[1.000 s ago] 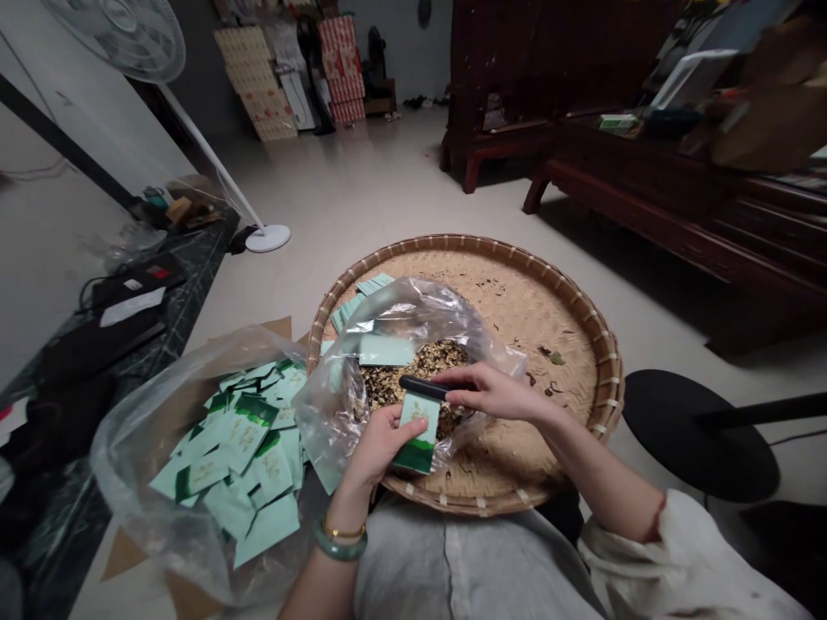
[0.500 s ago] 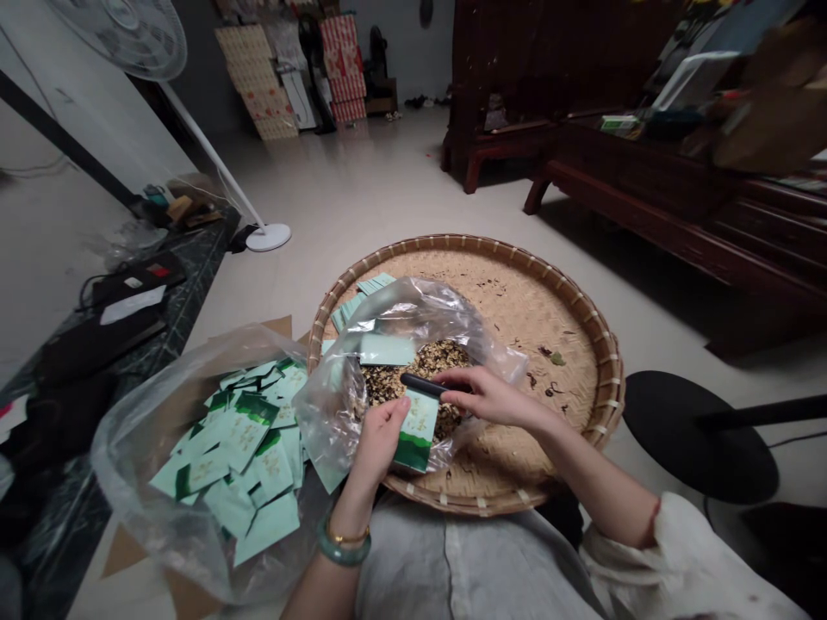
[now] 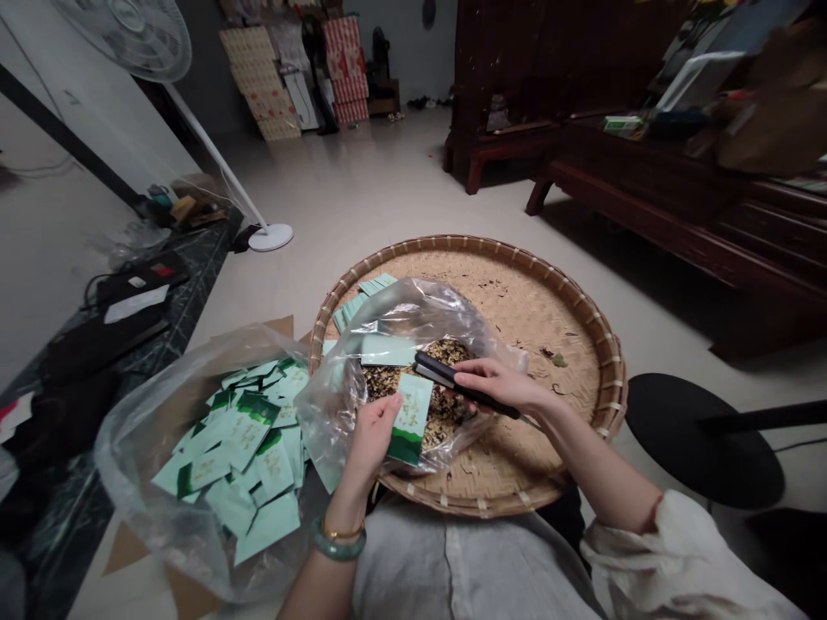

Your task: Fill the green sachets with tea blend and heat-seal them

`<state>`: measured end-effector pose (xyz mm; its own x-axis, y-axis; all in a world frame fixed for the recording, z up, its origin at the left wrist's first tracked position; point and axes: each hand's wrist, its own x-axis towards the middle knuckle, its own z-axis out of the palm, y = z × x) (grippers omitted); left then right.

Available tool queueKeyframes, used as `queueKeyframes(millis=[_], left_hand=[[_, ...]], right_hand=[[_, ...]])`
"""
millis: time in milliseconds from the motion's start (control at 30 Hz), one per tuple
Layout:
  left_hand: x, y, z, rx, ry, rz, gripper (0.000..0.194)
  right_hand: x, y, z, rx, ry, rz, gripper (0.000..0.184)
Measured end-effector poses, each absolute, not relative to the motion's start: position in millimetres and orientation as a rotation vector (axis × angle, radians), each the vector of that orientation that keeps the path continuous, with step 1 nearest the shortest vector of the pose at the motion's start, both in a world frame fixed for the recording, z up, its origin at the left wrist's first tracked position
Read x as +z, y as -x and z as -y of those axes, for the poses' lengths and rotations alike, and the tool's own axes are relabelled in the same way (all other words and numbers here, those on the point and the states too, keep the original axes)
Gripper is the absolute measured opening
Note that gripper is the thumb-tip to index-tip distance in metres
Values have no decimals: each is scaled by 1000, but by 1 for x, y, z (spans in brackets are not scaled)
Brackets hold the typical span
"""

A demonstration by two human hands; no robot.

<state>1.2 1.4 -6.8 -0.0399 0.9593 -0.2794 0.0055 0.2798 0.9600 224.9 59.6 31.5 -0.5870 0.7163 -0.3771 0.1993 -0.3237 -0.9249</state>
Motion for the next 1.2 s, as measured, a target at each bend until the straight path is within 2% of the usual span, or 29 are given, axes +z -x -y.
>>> queueKeyframes(millis=[133, 333, 567, 667, 733, 900, 1000, 1067, 1200], left_hand=[[-3, -2, -2, 965, -1040, -1356, 49], [1, -4, -2, 940, -1079, -1357, 46], [3, -4, -2, 950, -1073, -1333, 44], [2, -1, -3, 988, -1053, -1352, 43], [1, 2, -3, 1036, -1038, -1382, 43], [-1, 6, -4, 1042, -1047, -1393, 44], [-3, 3, -2, 1009, -1048, -1364, 45], [-3, 1, -2, 972, -1060, -1342, 46], [-1, -3, -1, 898, -1157, -1312, 45]], right_hand=[[33, -221, -57, 1812, 1263, 1741, 48], [35, -210, -53, 1539, 1159, 1976, 33], [38, -211, -52, 1861, 1167, 1781, 35], [35, -216, -56, 1812, 1226, 1787, 41], [28, -221, -61, 1552, 1346, 1877, 42], [2, -227, -77, 540, 1667, 2167, 46], [-4, -219, -76, 211, 1736, 2182, 47], [-1, -209, -70, 202, 1648, 2143, 40], [9, -183, -57, 662, 1282, 2109, 30]])
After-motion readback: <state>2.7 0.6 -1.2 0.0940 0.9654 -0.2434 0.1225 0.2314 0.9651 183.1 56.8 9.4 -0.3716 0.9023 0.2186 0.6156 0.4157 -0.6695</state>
